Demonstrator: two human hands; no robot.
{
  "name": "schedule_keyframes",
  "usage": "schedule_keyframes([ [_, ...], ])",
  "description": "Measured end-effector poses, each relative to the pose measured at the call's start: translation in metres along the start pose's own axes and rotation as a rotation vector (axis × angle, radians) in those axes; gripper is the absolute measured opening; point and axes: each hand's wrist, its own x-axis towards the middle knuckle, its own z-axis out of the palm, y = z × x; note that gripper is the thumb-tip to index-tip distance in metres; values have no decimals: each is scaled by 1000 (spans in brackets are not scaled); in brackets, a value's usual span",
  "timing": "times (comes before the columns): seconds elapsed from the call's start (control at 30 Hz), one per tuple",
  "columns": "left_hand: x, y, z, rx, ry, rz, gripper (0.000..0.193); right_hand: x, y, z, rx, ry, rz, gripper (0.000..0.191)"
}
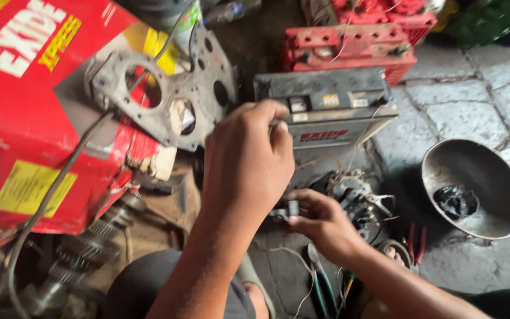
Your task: The person sits on the floor and uses a test light connected to a car battery to check continuity on a small electrical component. They repeatedly touch the test light to various terminals on the component, observing the light to diagnose the circuit.
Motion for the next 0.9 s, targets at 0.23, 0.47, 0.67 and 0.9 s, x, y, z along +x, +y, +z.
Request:
schedule_keyframes([
  [0.23, -11, 35, 34, -613, -399, -252, 21, -80, -102, -69, 377, 59, 136, 32],
  [0.47, -18, 53, 55, -914, -684, -542, 36, -97, -103, -105, 553, 38, -26, 34],
  [0.67, -26, 72, 72, -910, -739, -571, 39, -102, -107, -109, 593, 94, -47, 39],
  [0.9, -29, 77, 94, -663, -460, -455, 41, -88, -114, -103, 242, 308, 77, 41],
])
